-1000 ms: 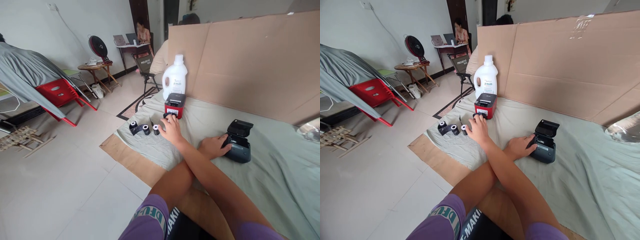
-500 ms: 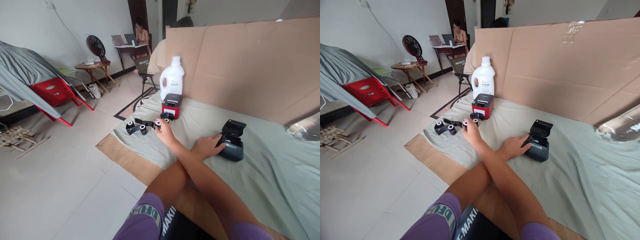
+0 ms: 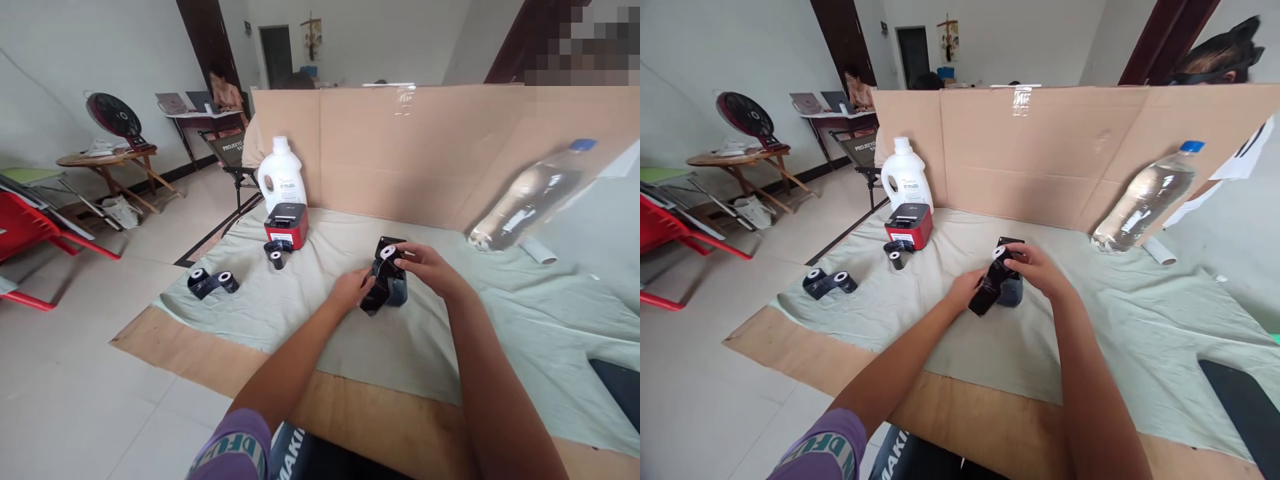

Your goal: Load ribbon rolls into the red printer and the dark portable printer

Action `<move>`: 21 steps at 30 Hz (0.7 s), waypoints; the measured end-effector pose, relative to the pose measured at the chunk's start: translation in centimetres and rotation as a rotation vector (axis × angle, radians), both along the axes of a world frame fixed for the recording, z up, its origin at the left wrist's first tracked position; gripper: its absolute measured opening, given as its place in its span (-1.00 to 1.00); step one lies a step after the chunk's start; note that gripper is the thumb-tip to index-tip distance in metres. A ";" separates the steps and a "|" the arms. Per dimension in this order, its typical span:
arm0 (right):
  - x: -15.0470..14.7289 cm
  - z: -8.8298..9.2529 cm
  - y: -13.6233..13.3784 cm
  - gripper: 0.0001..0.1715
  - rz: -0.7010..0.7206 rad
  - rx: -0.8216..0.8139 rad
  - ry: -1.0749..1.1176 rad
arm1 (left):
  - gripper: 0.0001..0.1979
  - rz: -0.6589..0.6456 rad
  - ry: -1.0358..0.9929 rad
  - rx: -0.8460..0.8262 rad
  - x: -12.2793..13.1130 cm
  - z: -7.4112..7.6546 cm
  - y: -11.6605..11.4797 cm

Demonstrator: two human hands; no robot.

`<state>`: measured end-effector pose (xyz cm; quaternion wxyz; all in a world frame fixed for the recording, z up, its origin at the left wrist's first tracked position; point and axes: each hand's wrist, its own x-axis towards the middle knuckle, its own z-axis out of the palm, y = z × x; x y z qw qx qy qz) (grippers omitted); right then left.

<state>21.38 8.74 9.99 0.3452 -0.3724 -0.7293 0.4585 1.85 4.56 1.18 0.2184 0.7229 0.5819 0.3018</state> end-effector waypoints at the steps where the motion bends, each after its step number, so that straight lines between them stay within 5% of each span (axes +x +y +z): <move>1: 0.9 -0.3 0.6 -0.71 -0.033 0.066 -0.098 | -0.61 -0.012 0.013 0.009 0.0 -0.1 0.0; 5: 0.9 -2.4 2.8 -0.67 -0.076 0.306 -0.503 | -0.51 0.007 0.085 0.015 0.1 -0.4 0.1; 10: -1.1 -4.4 3.4 -0.54 -0.105 0.312 -0.792 | -0.47 -0.022 0.109 0.070 0.1 -0.3 -0.4; 21: -2.0 -6.1 3.1 -0.51 -0.265 0.309 -0.919 | -0.59 -0.176 0.127 0.218 -0.2 -1.3 -0.2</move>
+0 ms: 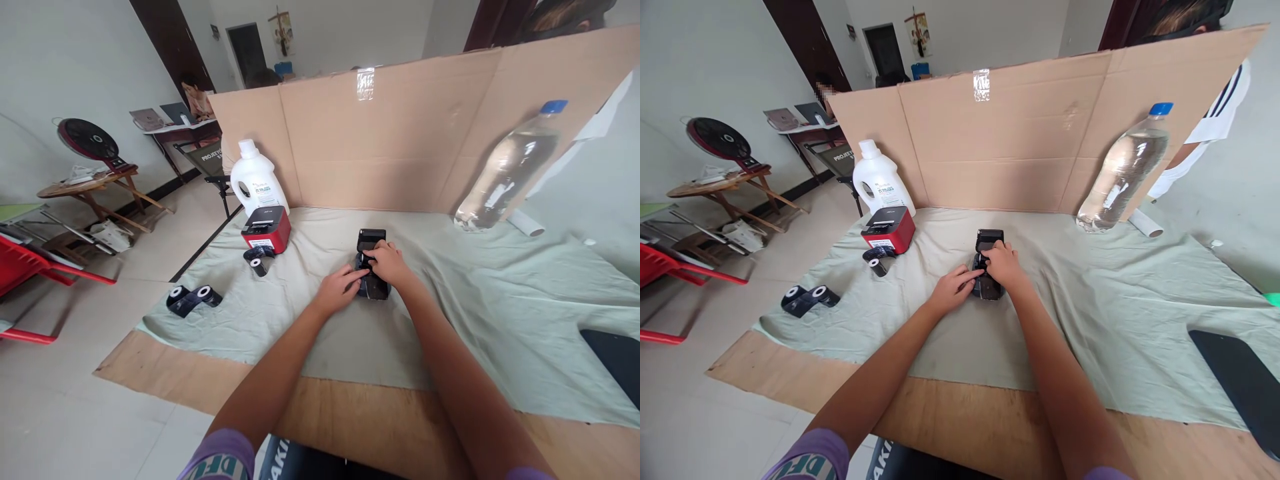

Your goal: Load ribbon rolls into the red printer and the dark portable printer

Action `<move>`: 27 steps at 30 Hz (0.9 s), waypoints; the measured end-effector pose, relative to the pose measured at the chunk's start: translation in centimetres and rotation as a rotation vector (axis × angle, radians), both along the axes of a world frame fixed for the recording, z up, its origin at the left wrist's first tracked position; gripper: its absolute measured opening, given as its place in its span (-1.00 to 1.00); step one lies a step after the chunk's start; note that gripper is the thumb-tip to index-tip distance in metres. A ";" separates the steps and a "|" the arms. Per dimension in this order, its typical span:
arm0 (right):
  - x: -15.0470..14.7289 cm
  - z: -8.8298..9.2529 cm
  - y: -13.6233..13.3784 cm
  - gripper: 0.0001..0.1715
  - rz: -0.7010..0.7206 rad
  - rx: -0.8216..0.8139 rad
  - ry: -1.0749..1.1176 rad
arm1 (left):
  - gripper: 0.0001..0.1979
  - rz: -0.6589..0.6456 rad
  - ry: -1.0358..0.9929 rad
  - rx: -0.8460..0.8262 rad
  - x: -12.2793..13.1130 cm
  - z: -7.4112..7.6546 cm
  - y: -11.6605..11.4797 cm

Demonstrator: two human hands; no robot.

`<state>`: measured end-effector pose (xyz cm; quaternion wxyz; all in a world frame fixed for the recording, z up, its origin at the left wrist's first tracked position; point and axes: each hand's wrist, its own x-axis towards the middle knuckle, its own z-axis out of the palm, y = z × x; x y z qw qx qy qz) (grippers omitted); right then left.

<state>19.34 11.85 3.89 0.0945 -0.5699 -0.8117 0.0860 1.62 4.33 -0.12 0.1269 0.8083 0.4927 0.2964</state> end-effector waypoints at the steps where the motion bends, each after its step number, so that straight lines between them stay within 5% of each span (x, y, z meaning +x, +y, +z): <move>1: 0.0 0.0 0.0 -0.50 -0.012 -0.007 -0.002 | -0.59 -0.010 -0.007 0.012 0.0 -0.2 0.1; 10: 0.5 0.1 0.1 -0.44 -0.274 0.058 0.132 | -0.60 -0.039 -0.031 0.067 0.0 -0.6 0.3; 16: 0.5 -0.1 0.3 -0.76 -0.210 -0.012 0.178 | -0.60 -0.027 -0.014 0.069 0.1 -0.5 0.2; 23: 0.5 -1.0 0.8 -0.78 -0.175 -0.008 0.260 | -0.60 -0.015 -0.007 0.059 0.1 -0.5 0.2; 27: 0.7 -1.7 1.3 -0.86 -0.228 0.151 0.396 | -0.61 -0.029 -0.028 0.081 0.1 -0.8 0.3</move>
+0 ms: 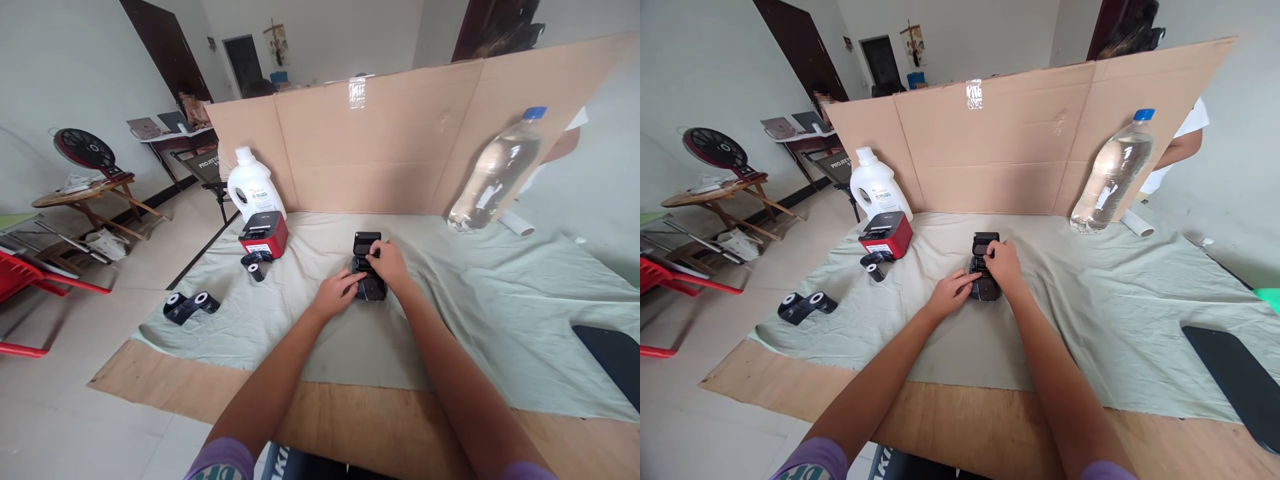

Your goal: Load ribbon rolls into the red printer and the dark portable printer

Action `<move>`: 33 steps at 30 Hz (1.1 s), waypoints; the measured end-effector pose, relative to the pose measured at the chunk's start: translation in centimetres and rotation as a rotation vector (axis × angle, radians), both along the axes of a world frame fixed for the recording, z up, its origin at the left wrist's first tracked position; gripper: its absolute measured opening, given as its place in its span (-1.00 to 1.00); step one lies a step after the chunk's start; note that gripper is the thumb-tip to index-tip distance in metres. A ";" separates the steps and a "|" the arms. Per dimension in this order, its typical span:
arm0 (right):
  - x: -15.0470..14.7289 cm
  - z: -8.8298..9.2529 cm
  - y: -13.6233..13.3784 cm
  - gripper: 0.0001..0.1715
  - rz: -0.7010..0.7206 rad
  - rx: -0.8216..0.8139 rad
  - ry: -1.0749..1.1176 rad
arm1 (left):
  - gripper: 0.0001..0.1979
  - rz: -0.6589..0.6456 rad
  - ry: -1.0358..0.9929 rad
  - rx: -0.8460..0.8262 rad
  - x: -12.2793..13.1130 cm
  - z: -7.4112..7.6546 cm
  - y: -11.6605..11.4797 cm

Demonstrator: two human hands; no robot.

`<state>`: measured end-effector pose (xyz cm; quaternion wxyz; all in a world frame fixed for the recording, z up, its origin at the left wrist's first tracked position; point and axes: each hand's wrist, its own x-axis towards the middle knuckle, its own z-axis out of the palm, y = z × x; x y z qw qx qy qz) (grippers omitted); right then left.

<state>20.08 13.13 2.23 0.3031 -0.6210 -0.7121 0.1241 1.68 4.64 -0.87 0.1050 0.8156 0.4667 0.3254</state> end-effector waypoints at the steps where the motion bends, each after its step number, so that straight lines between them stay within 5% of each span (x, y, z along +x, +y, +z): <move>1: 0.1 -0.1 0.2 -0.84 -0.033 0.058 0.048 | -0.61 -0.006 -0.005 0.008 0.0 -0.1 0.0; 5: 0.6 -0.4 0.8 -0.60 0.020 0.148 0.292 | -0.62 -0.018 -0.030 0.034 0.1 -0.3 0.1; 8: 1.0 0.1 1.0 -0.63 0.114 0.132 0.364 | -0.64 -0.032 -0.064 0.056 0.1 -0.3 0.0; 17: 3.0 3.4 0.1 -0.78 0.405 -0.016 0.035 | -0.71 -0.096 -0.155 0.095 0.0 -0.3 0.0; 30: 2.5 4.4 -1.2 -0.78 0.449 -0.236 -0.133 | -0.73 -0.076 -0.113 -0.014 0.2 0.5 -0.4; 33: 2.2 4.1 -1.0 -0.61 0.370 -0.242 -0.084 | -0.73 -0.083 -0.117 -0.001 0.2 0.5 -0.4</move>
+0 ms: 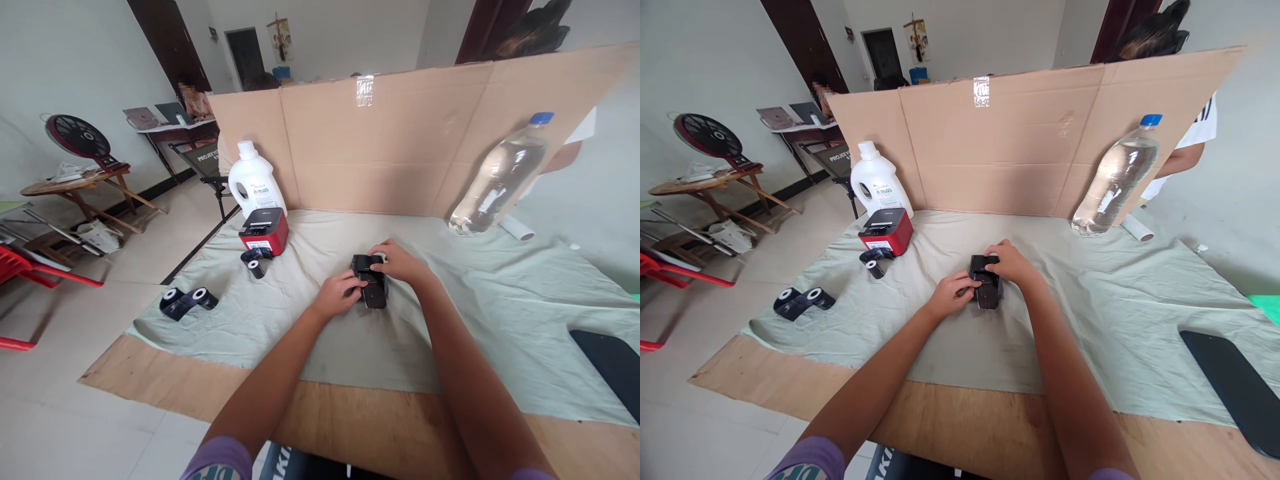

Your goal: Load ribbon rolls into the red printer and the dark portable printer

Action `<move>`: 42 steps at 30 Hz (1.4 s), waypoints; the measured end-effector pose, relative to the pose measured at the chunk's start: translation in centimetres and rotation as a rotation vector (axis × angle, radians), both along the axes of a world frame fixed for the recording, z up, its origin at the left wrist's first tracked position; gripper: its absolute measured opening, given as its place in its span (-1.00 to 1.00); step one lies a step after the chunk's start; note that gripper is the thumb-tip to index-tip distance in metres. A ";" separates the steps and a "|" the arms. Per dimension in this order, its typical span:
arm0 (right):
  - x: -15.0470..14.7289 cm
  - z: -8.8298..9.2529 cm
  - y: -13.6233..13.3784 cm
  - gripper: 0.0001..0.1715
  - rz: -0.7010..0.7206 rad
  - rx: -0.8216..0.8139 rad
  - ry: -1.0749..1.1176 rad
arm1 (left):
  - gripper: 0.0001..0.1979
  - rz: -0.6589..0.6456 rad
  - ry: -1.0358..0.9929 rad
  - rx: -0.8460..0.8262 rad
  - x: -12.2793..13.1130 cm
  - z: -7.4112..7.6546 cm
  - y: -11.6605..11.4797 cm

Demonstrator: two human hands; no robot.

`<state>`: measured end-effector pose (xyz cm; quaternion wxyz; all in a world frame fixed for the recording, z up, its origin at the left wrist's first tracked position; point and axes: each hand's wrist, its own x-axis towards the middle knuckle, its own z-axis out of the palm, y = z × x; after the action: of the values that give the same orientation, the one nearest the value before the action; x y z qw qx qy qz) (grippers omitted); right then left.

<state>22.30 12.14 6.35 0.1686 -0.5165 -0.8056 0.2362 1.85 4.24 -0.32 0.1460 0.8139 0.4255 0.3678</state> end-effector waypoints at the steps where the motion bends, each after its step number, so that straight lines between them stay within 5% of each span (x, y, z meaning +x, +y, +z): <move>1: -0.1 -0.1 0.1 -0.54 -0.044 -0.018 0.002 | -0.73 -0.004 -0.005 0.007 0.0 0.0 0.0; 10: 0.5 -1.5 0.5 -0.20 -0.231 -0.444 0.191 | -0.73 -0.007 -0.020 -0.009 -0.1 -0.5 0.2; 16: 0.5 -1.9 0.1 -0.20 -0.295 -0.470 0.277 | -0.70 0.005 -0.011 -0.057 -0.2 -0.1 0.1; 23: -0.2 -1.1 -0.7 0.03 -0.376 -0.509 0.304 | 0.10 -0.031 0.081 -0.146 -1.3 -0.6 1.2; 30: -2.0 -1.5 -1.1 -0.64 -0.361 -0.322 0.334 | 0.21 0.045 0.084 -0.243 -0.8 -0.8 1.9; 35: 2.4 -0.2 0.0 -0.69 -0.360 -0.161 0.435 | 0.21 0.057 -0.008 -0.250 4.4 2.2 5.1; 39: 11.1 -0.9 0.9 -0.58 -0.407 0.039 0.618 | 0.23 -0.080 -0.007 -0.237 13.2 4.1 9.3; 42: 17.8 -2.6 1.4 -0.46 -0.576 0.146 0.770 | 0.23 -0.189 -0.036 -0.239 20.3 3.9 11.9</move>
<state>40.13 13.51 3.77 0.5488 -0.5804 -0.5233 0.2968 22.16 16.11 3.57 0.2833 0.8204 0.3851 0.3137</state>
